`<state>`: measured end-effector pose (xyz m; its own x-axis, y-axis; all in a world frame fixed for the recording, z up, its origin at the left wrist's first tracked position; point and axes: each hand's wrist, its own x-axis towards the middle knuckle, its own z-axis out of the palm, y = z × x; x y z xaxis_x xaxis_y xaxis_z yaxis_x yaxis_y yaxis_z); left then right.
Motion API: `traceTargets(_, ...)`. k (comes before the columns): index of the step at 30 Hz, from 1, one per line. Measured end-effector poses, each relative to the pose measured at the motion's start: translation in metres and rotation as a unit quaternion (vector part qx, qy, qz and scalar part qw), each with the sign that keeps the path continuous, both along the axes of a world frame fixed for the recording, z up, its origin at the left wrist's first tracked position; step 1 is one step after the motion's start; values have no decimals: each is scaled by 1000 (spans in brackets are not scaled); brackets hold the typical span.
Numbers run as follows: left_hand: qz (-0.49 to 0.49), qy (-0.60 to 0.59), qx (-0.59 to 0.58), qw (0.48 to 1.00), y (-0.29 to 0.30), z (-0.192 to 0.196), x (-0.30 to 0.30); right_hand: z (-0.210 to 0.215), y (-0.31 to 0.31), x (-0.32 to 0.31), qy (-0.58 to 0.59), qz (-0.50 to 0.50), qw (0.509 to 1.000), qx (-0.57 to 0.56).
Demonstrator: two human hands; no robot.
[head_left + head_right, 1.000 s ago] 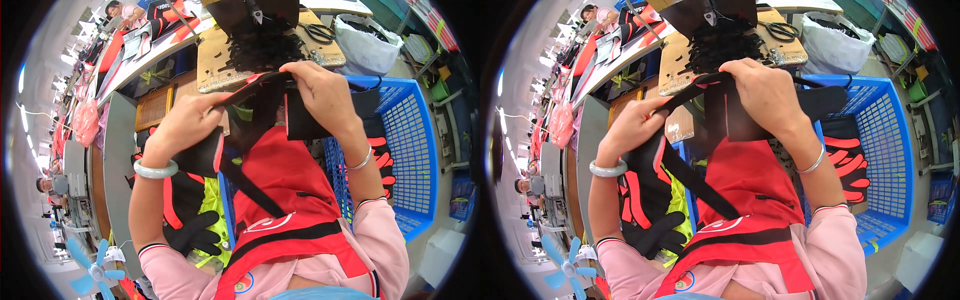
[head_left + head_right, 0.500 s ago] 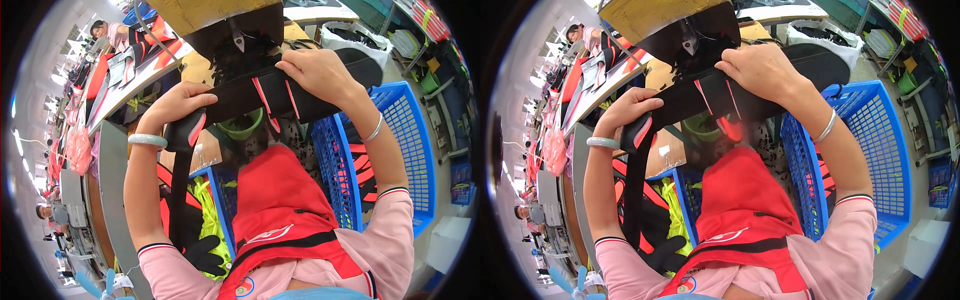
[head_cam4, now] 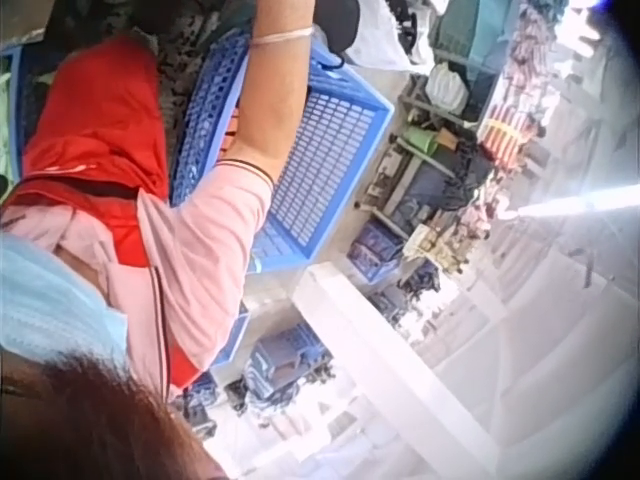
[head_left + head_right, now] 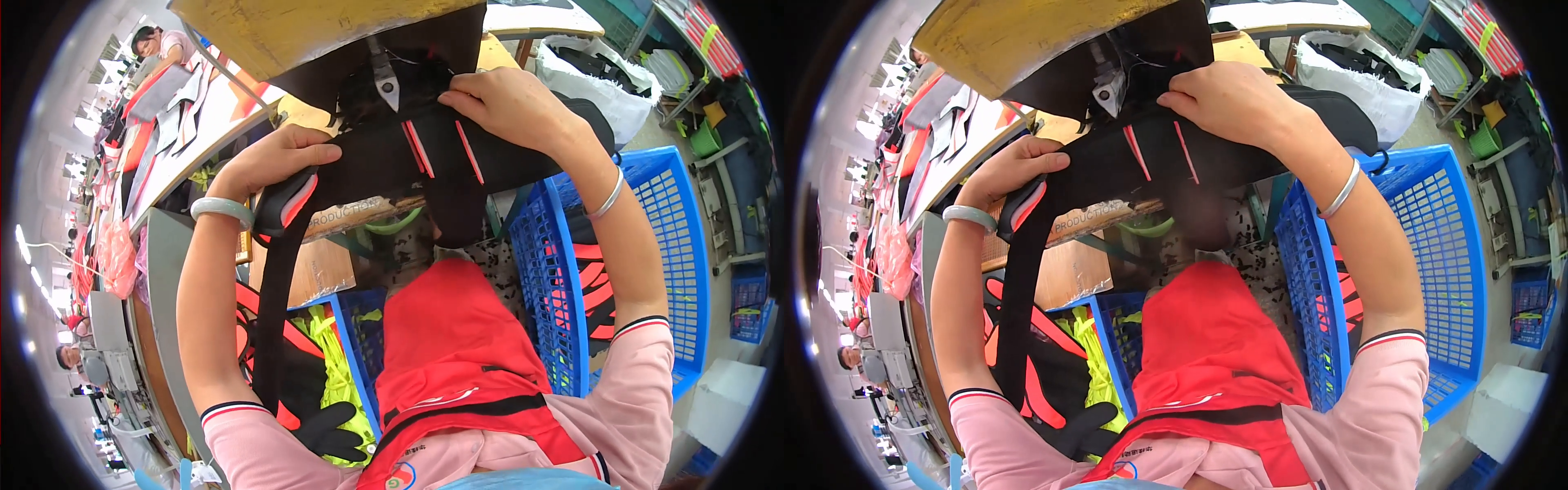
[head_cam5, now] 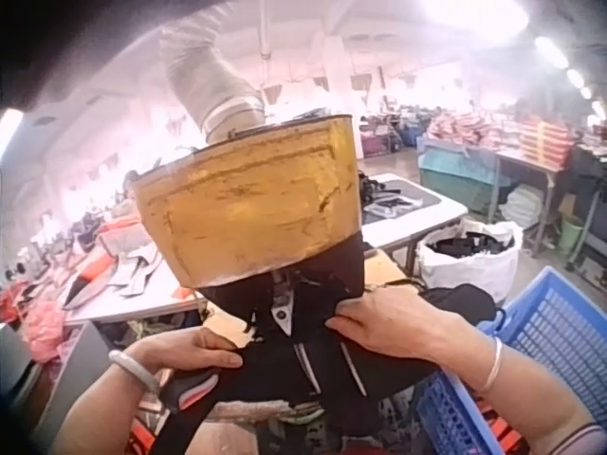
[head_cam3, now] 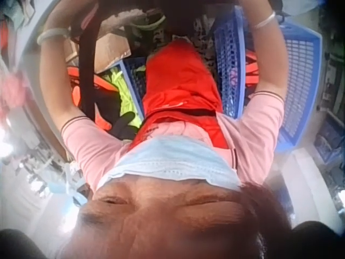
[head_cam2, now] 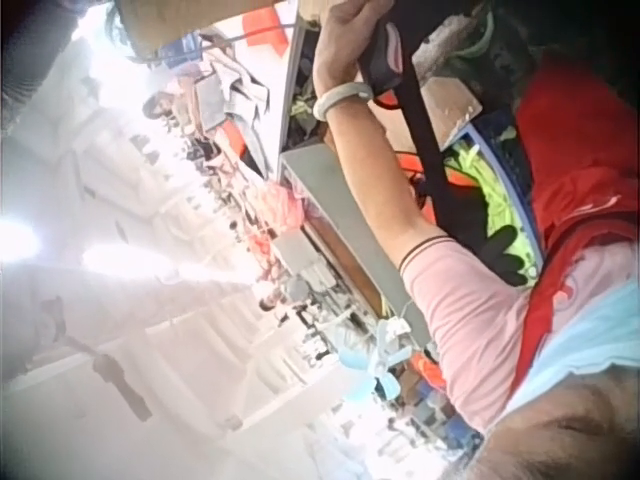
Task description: Trimming and sorting components for life vests at a factory workstation.
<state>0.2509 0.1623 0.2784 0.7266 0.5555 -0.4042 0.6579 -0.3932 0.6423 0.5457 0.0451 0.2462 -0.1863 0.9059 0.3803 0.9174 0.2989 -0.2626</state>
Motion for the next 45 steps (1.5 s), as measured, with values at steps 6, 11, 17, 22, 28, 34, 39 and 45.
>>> traceTargets(6, -2, -8, -18, 1000, 7, -3, -6, 6, 4, -1, 1, -2, 1000, 12)
traceTargets(11, 8, -54, -10, 998, 10, -2, -2, 6, 13, 6, -11, -8, 999, 34)
traceTargets(17, 10, -30, 59, 998, 8, 6, -20, 22, -2, 28, 41, -40, 998, 18)
traceTargets(22, -37, -58, 176, 982, -57, 26, -50, 16, -58, 44, 89, 1, 974, -208)
traceTargets(28, -100, -64, 280, 953, -156, 73, -74, 10, -90, 33, 242, 68, 914, -318)
traceTargets(34, -133, -55, 401, 905, -216, 117, -97, 12, -101, -7, 291, 204, 850, -388)
traceTargets(39, -138, -65, 467, 871, -250, 136, -110, 16, -121, -74, 448, 313, 728, -415)
traceTargets(45, -98, -83, 564, 816, -285, 120, -136, -29, -161, -126, 505, 387, 652, -413)
